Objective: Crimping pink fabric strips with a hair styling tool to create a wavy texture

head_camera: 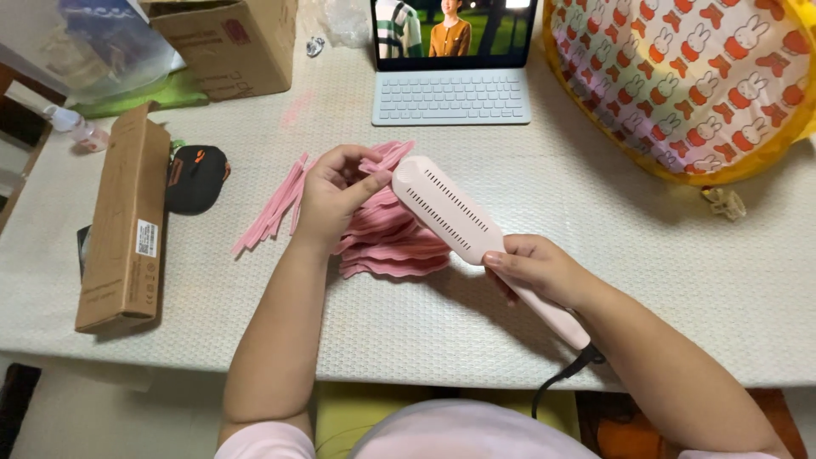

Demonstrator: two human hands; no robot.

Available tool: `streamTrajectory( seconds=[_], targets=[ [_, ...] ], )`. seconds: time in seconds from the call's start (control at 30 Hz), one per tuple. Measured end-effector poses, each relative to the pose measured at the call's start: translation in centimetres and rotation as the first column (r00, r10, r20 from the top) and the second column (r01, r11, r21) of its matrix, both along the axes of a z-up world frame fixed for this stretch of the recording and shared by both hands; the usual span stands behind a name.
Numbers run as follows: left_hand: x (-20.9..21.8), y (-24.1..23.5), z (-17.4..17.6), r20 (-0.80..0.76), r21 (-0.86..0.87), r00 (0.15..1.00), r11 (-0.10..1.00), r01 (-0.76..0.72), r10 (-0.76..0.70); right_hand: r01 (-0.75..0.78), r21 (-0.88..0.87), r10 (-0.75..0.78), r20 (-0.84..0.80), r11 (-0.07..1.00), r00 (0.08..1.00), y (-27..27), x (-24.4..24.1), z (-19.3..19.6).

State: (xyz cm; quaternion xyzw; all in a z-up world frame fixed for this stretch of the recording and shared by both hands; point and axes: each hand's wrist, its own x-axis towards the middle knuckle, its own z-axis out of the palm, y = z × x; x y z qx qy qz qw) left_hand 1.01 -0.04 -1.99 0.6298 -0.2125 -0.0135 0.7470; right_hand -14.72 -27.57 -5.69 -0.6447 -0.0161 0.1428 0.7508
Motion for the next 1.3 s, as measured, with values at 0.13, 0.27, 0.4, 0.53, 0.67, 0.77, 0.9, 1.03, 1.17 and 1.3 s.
streamTrajectory(
  seconds=[0.13, 0.27, 0.4, 0.53, 0.67, 0.77, 0.9, 1.03, 1.17, 1.3],
  targets=[
    [-0.4, 0.1, 0.6, -0.040, 0.004, 0.999, 1.000, 0.012, -0.011, 0.007, -0.002, -0.007, -0.002, 1.000, 1.000, 0.1, -0.1, 0.3],
    [-0.7, 0.1, 1.1, -0.046, 0.006, 0.999, 1.000, 0.021, -0.021, -0.011, -0.015, 0.012, 0.013, 1.000, 1.000, 0.4, -0.1, 1.2],
    [-0.4, 0.2, 0.7, -0.039, 0.014, 0.999, 1.000, 0.021, -0.020, -0.028, -0.025, 0.029, 0.019, 0.999, 0.999, 0.4, 0.2, 1.0],
    [-0.8, 0.1, 1.4, -0.043, 0.018, 0.999, 1.000, 0.022, -0.022, -0.015, -0.002, 0.015, 0.016, 1.000, 1.000, 0.4, 0.0, 0.8],
    [-1.1, -0.4, 1.6, -0.038, -0.002, 0.997, 0.998, 0.064, -0.064, -0.020, -0.016, 0.020, 0.007, 1.000, 1.000, 0.1, 0.1, 0.7],
    [-2.2, -0.7, 1.9, -0.059, 0.029, 0.993, 0.994, 0.108, -0.106, -0.035, -0.031, 0.035, -0.002, 0.999, 0.999, 0.3, 0.0, 1.5],
    [-1.8, -1.2, 0.4, -0.045, 0.223, 0.984, 0.959, 0.177, -0.172, -0.055, -0.062, 0.054, -0.032, 0.997, 0.998, 0.0, -0.1, 0.7],
    [-0.2, -0.7, -0.3, 0.040, 0.258, 0.967, 0.937, 0.235, -0.253, -0.079, -0.076, 0.077, -0.026, 0.994, 0.997, 0.1, -0.2, 1.1],
    [-2.7, -1.5, 2.6, 0.025, 0.222, 0.958, 0.936, 0.273, -0.285, -0.085, -0.096, 0.084, -0.016, 0.992, 0.996, 0.2, -0.4, 1.6],
    [-4.3, -2.2, 4.6, 0.035, 0.138, 0.962, 0.955, 0.264, -0.271, -0.095, -0.099, 0.094, -0.015, 0.991, 0.995, 0.6, -0.5, 3.0]
  ],
)
